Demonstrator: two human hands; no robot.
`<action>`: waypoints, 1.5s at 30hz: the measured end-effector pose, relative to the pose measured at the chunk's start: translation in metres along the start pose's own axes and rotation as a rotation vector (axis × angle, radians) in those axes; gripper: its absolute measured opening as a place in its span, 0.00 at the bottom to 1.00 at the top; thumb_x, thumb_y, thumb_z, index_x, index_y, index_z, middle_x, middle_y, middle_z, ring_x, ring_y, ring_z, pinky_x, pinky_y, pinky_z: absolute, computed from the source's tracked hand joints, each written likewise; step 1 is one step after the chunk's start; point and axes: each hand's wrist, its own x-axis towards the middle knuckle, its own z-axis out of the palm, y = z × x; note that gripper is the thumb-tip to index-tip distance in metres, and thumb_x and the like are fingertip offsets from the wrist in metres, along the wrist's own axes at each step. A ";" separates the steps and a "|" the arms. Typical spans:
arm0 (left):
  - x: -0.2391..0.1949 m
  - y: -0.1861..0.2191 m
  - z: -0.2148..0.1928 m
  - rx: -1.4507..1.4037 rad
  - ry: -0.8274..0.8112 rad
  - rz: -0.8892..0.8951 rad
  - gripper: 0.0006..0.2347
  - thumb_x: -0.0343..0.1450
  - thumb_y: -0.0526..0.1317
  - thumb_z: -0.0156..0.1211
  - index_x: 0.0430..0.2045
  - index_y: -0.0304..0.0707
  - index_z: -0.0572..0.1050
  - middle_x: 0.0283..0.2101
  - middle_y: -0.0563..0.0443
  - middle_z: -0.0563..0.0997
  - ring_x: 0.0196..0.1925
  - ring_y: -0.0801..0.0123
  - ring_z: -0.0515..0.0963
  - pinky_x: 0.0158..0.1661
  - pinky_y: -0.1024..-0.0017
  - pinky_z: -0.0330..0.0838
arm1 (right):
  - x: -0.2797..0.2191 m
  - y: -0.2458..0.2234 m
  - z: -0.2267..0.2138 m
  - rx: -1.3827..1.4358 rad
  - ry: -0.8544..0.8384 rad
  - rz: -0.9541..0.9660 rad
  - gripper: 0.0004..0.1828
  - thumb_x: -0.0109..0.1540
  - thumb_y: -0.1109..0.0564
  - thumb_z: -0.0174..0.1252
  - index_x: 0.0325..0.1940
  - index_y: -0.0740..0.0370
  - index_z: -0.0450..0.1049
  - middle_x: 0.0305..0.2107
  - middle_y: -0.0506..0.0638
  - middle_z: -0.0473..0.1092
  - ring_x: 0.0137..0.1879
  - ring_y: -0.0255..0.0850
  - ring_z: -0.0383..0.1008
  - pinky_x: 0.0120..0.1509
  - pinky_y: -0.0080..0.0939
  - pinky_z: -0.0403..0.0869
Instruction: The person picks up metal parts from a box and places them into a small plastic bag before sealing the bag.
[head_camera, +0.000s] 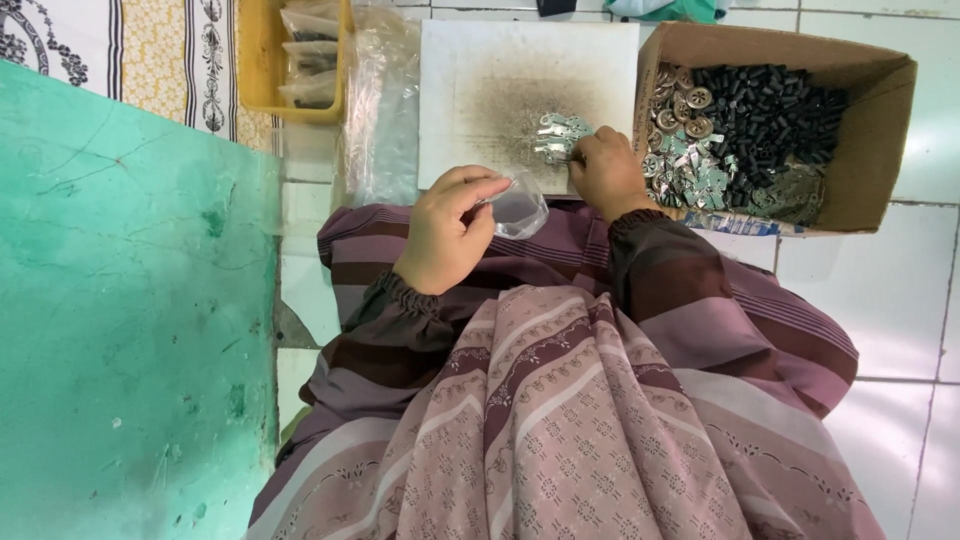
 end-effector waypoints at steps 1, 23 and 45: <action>0.000 0.000 0.000 0.002 0.005 0.001 0.16 0.68 0.23 0.55 0.46 0.35 0.82 0.43 0.40 0.81 0.38 0.49 0.84 0.29 0.69 0.79 | -0.001 -0.002 -0.003 -0.001 0.001 -0.005 0.06 0.60 0.60 0.65 0.40 0.61 0.80 0.32 0.52 0.65 0.44 0.51 0.72 0.48 0.45 0.77; 0.020 0.022 0.010 0.020 -0.039 -0.079 0.17 0.64 0.19 0.55 0.45 0.30 0.80 0.48 0.46 0.80 0.30 0.72 0.75 0.30 0.78 0.70 | -0.018 -0.160 -0.232 0.173 0.132 -0.628 0.09 0.58 0.71 0.61 0.42 0.68 0.80 0.39 0.55 0.72 0.44 0.48 0.71 0.51 0.44 0.73; 0.018 0.029 -0.010 -0.077 0.047 -0.011 0.18 0.71 0.24 0.53 0.52 0.39 0.81 0.47 0.39 0.81 0.50 0.48 0.84 0.46 0.63 0.80 | -0.010 0.017 -0.022 0.035 -0.007 -0.023 0.09 0.63 0.59 0.65 0.47 0.57 0.84 0.31 0.55 0.68 0.43 0.53 0.74 0.45 0.50 0.77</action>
